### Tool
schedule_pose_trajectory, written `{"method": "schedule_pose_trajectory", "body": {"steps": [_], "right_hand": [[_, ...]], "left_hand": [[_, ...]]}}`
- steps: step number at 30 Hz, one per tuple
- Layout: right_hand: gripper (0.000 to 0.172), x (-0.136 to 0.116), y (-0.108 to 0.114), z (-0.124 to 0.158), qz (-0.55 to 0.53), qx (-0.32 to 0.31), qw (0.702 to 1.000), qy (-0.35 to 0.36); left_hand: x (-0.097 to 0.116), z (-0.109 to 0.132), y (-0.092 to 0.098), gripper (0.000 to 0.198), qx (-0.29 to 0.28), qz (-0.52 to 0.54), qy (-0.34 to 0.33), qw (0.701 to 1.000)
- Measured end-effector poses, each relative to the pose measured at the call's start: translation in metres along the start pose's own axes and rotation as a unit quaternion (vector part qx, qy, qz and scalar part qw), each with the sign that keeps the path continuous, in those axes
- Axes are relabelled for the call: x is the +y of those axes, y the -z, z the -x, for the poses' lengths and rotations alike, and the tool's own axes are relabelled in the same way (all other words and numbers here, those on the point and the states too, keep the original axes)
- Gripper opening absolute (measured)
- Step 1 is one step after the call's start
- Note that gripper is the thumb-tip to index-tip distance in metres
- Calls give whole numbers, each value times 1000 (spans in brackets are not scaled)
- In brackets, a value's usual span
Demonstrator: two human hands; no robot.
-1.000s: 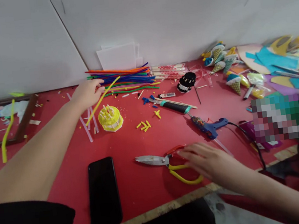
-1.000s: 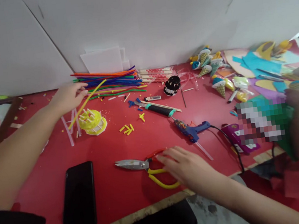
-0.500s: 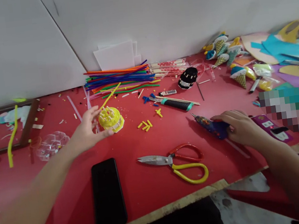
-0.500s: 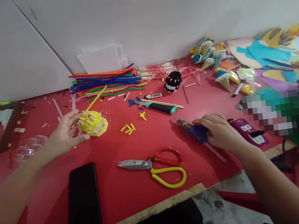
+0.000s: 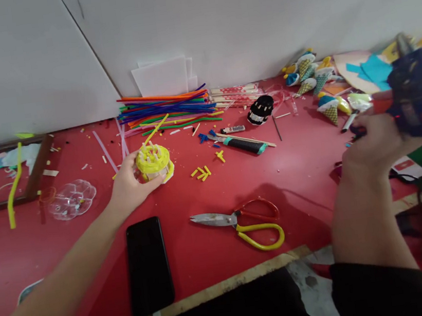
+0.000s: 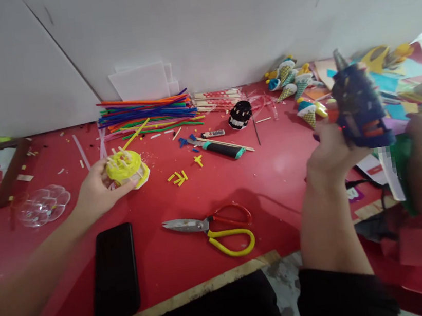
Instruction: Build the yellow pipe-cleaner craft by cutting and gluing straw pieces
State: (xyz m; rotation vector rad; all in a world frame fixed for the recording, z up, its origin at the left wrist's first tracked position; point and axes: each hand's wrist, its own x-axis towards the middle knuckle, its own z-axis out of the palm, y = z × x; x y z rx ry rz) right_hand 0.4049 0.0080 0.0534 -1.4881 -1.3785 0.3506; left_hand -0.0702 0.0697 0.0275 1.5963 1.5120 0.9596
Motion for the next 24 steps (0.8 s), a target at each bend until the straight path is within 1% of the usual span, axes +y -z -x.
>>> {"method": "schedule_pose_trajectory", "body": {"steps": [2, 3, 4, 5, 7, 9, 11, 13, 14, 16, 17, 19, 21, 23, 24], "right_hand": [[19, -15, -17, -3, -54, 96, 994, 0], [18, -22, -28, -2, -84, 129, 988, -5], [18, -30, -41, 1, -113, 138, 984, -15], [16, -36, -54, 5, -142, 128, 981, -30], [13, -48, -81, 17, -190, 66, 977, -74], [15, -56, -103, 32, -221, 2, 968, -116], [19, -61, -118, 45, -237, -57, 957, -156], [24, -64, -126, 55, -244, -99, 946, -187], [26, -65, -129, 59, -245, -113, 942, -198], [29, -65, -133, 65, -242, -131, 937, -214], [29, -64, -135, 67, -238, -137, 936, -220], [29, -62, -137, 72, -224, -145, 937, -226], [26, -57, -137, 79, -198, -144, 943, -225], [22, -53, -134, 86, -169, -136, 951, -221], [22, -51, -131, 90, -157, -133, 955, -216]], "left_hand": [[11, 13, -5, 67, 6, 81, -6, 997], [17, 20, -7, 63, 6, 142, -5, 990], [22, 28, -10, 61, -1, 199, 5, 980], [26, 36, -14, 61, 3, 256, 21, 967], [29, 53, -20, 64, -22, 335, 90, 938], [24, 68, -27, 66, -56, 359, 152, 919], [13, 80, -33, 61, -92, 365, 178, 909], [2, 88, -37, 55, -116, 378, 163, 904], [-2, 90, -37, 54, -117, 387, 151, 902], [-6, 91, -37, 58, -117, 403, 135, 898], [-5, 90, -36, 61, -108, 413, 126, 895], [-1, 88, -33, 63, -87, 447, 142, 879], [3, 86, -33, 66, -82, 469, 149, 867], [4, 86, -35, 62, -91, 461, 149, 870], [3, 86, -37, 59, -97, 450, 143, 876]]}}
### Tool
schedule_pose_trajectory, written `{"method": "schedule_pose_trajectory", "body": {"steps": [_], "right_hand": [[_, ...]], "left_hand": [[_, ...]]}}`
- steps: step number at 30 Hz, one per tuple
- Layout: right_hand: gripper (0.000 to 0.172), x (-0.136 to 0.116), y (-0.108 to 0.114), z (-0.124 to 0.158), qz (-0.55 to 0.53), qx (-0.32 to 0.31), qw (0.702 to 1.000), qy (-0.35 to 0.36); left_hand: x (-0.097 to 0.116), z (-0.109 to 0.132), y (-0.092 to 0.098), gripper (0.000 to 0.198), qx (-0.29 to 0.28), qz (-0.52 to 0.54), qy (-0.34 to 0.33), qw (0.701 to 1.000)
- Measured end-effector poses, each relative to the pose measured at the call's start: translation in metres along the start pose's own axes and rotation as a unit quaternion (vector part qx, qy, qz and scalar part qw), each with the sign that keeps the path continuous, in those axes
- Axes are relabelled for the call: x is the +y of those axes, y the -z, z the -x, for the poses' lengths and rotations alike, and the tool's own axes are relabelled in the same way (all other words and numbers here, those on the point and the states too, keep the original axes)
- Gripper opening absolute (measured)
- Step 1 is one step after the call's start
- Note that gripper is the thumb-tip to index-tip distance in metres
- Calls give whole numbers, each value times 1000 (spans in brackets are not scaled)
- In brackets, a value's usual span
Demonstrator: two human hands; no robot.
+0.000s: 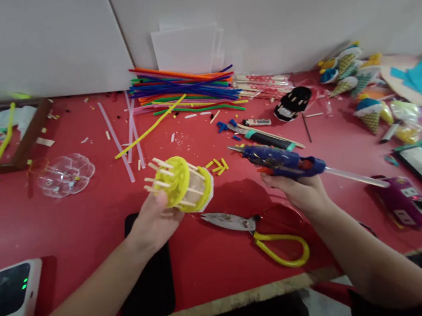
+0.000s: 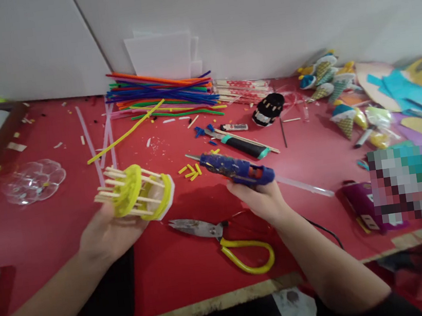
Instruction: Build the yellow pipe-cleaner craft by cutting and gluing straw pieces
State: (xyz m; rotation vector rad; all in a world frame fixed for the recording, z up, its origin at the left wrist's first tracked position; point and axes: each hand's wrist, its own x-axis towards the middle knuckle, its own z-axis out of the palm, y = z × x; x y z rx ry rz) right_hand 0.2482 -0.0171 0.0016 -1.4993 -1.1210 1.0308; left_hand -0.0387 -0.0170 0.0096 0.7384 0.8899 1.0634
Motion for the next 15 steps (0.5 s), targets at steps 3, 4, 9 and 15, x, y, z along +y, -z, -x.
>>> {"method": "schedule_pose_trajectory", "body": {"steps": [3, 4, 9, 15], "right_hand": [[22, 5, 7, 9, 59, -7, 997, 42], [21, 5, 10, 11, 84, -15, 994, 62], [13, 3, 16, 19, 195, -92, 965, 148], [10, -6, 11, 20, 228, -103, 937, 246]], "left_hand": [[-9, 2, 1, 60, -1, -55, -31, 998], [-12, 3, 2, 60, -1, -77, -44, 996], [-20, 10, -2, 67, 1, -208, -164, 964], [-23, 11, -2, 83, -51, -334, -276, 900]]}}
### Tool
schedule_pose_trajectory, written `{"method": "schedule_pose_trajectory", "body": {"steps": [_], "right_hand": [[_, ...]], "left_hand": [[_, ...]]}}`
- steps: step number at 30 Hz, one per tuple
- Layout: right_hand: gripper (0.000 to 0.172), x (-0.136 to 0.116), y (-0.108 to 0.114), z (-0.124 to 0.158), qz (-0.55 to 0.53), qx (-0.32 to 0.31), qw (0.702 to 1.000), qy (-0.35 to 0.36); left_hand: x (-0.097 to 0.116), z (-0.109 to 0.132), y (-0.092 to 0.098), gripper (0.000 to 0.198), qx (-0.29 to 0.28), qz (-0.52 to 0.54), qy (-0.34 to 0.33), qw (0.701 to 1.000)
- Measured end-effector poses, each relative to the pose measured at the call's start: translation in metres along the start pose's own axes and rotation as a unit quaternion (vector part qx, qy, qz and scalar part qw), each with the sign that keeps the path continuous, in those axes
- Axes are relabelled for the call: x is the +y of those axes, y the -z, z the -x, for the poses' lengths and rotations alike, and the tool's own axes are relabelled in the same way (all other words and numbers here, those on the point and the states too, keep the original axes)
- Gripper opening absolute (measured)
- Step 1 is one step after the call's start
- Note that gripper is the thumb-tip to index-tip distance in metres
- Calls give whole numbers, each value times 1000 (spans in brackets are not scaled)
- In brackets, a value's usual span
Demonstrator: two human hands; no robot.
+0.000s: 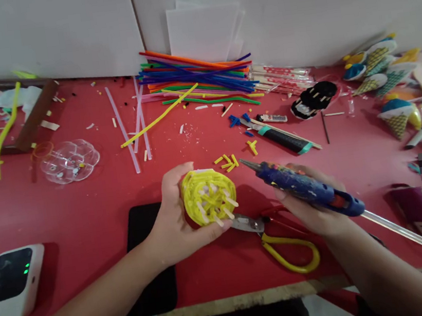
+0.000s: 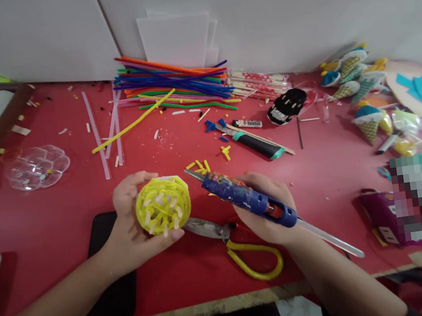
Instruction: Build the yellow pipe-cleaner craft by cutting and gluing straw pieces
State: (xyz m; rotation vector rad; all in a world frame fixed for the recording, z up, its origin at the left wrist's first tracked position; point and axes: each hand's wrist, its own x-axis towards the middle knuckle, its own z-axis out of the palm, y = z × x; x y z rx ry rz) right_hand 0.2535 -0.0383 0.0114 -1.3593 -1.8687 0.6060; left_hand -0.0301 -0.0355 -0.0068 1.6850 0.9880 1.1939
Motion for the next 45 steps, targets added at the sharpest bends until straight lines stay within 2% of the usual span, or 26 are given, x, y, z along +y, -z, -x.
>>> {"method": "schedule_pose_trajectory", "body": {"steps": [4, 8, 12, 16, 21, 25, 36, 42, 45], "right_hand": [[7, -4, 1, 1, 13, -3, 1000, 14], [15, -5, 5, 3, 6, -23, 995, 98], [18, -4, 10, 2, -45, -62, 984, 159], [18, -5, 10, 0, -62, -45, 973, 217], [15, -11, 10, 1, -25, -30, 979, 198], [16, -15, 13, -1, -3, -27, 973, 229], [24, -8, 17, 5, 31, -61, 970, 234], [25, -17, 17, 4, 47, -53, 972, 225], [20, -18, 16, 2, 42, -45, 971, 233]], "left_hand": [[0, -1, 5, 79, -13, -61, -40, 997], [0, 0, 3, 79, -8, -71, -65, 995], [-4, 4, 0, 88, 20, -95, -73, 993], [-4, 4, 2, 80, 3, -124, -122, 985], [4, 1, 5, 64, -21, -200, -124, 972], [4, 1, 5, 63, -35, -209, -133, 968], [4, 0, 3, 59, -16, -236, -155, 959], [7, 1, 3, 56, -30, -248, -142, 958], [8, 1, 4, 60, -36, -282, -134, 949]]}}
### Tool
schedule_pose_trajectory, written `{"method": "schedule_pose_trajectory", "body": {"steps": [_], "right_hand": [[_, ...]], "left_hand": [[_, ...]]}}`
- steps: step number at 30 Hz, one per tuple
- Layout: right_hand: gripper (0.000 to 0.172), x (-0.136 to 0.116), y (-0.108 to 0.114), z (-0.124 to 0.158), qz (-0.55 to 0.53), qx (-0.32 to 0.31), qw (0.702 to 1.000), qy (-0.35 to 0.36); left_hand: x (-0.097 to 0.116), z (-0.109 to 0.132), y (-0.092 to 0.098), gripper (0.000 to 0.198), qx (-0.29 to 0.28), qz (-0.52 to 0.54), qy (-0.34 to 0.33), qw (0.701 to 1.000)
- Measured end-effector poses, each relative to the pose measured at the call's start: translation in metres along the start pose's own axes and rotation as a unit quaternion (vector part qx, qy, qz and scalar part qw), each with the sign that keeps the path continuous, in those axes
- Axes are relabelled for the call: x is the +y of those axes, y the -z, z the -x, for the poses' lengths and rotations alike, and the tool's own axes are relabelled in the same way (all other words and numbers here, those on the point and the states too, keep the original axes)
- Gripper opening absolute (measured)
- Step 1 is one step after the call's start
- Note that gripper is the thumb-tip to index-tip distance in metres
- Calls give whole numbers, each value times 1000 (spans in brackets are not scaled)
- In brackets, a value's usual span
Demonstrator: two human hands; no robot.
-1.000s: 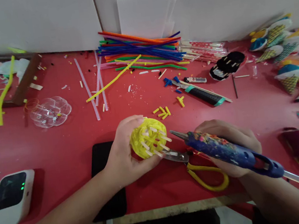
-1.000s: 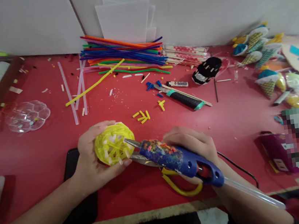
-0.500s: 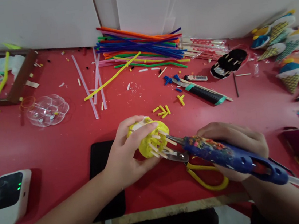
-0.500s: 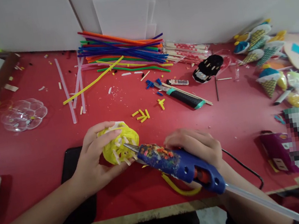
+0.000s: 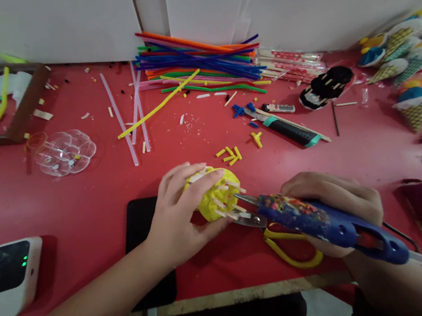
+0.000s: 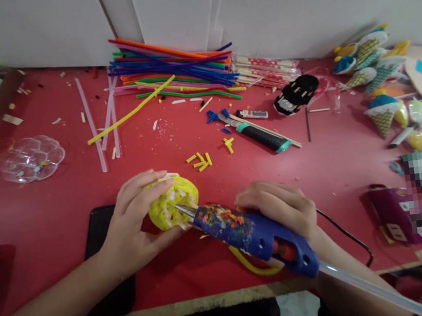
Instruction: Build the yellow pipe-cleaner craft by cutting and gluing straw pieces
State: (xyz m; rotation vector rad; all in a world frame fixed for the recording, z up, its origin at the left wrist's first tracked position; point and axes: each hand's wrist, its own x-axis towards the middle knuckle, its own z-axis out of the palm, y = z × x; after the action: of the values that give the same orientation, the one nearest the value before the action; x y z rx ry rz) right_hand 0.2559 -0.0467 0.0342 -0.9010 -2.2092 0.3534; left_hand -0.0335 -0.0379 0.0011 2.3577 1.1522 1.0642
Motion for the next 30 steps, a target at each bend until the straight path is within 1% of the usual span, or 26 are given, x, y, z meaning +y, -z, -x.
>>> {"method": "schedule_pose_trajectory", "body": {"steps": [3, 6, 8, 11, 15, 17, 18, 20, 21, 22, 24, 26, 28, 30], "right_hand": [[16, 3, -1, 0, -8, 19, 1000, 4], [19, 3, -1, 1, -23, 34, 999, -19], [20, 3, -1, 3, -34, 43, 998, -36], [20, 3, -2, 4, -43, 55, 996, -52], [21, 5, -5, 4, -46, 64, 995, -60], [22, 6, -6, 4, -45, 68, 995, -61], [22, 6, -6, 4, -45, 71, 995, -62], [22, 5, -6, 4, -45, 74, 994, -65], [22, 5, -6, 4, -46, 76, 994, -64], [22, 4, -6, 4, -47, 76, 994, -65], [21, 3, -6, 3, -44, 69, 994, -73], [20, 3, -6, 2, -34, 57, 994, -83], [18, 2, -6, -1, -22, 49, 995, -85], [15, 1, -5, -3, -10, 55, 995, -84]], "left_hand": [[-2, 0, 2, 66, -22, 0, 26, 999], [-3, 0, 3, 66, -38, 49, 69, 996], [-3, 0, 3, 65, -39, 67, 85, 993], [-2, 0, 2, 67, -41, 65, 88, 993], [-3, 0, 2, 80, -40, 34, 83, 995], [-5, 0, 1, 83, -19, 26, 79, 996], [-7, 0, 1, 84, 2, 29, 74, 997], [-10, 1, -3, 88, 55, 51, 59, 995], [-12, 2, -5, 90, 76, 69, 58, 993], [-13, 3, -7, 92, 84, 89, 64, 990], [-14, 6, -11, 95, 69, 124, 93, 985], [-14, 8, -12, 100, 36, 136, 113, 984], [-12, 8, -10, 104, 13, 131, 99, 986], [-9, 6, -6, 102, 2, 133, 70, 989]]}}
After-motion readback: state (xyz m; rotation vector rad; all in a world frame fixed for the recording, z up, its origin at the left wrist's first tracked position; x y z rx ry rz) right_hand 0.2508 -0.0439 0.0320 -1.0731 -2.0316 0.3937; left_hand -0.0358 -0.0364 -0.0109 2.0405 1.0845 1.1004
